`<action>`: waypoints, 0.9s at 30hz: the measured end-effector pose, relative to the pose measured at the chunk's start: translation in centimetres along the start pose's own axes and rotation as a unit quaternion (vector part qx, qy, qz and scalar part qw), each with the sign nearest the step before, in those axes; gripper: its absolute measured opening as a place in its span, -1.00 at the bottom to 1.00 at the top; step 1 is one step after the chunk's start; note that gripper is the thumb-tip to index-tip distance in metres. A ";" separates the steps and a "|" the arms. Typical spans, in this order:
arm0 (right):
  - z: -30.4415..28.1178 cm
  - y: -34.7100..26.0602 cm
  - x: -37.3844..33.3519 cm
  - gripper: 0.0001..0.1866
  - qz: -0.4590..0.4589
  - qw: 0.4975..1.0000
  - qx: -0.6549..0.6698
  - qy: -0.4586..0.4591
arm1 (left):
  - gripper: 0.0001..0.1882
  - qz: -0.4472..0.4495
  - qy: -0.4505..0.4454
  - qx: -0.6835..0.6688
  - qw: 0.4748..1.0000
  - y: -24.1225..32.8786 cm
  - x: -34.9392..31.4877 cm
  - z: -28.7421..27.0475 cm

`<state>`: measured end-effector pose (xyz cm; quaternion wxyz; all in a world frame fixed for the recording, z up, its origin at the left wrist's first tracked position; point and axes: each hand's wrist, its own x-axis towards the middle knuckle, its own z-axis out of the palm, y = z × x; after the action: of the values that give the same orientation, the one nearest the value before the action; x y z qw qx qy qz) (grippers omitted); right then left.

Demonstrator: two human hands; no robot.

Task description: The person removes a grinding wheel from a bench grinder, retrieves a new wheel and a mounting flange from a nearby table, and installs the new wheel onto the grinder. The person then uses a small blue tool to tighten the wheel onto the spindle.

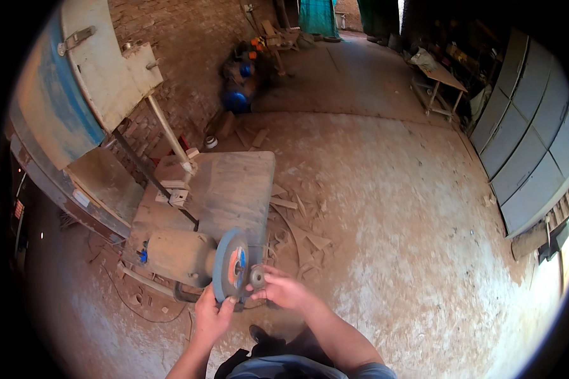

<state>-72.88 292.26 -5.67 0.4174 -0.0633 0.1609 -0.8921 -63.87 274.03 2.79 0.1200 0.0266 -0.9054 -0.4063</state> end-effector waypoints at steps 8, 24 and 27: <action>-1.4 0.1 1.0 -0.60 -0.006 0.994 -0.029 0.109 | -0.60 -0.078 0.020 -0.058 0.995 1.1 0.6 1.0; -0.8 0.7 0.4 -0.78 -0.043 0.965 -0.182 0.181 | -0.75 0.004 -0.004 0.099 0.995 3.4 0.4 3.2; -1.8 -0.3 -3.1 -0.76 0.003 0.977 -0.071 0.199 | -0.76 0.024 -0.013 0.054 0.998 3.0 -0.1 3.9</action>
<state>-71.54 295.23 -7.15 0.3739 0.0869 0.3038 -0.8720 -64.55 278.89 2.51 0.1159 0.0063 -0.9278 -0.3546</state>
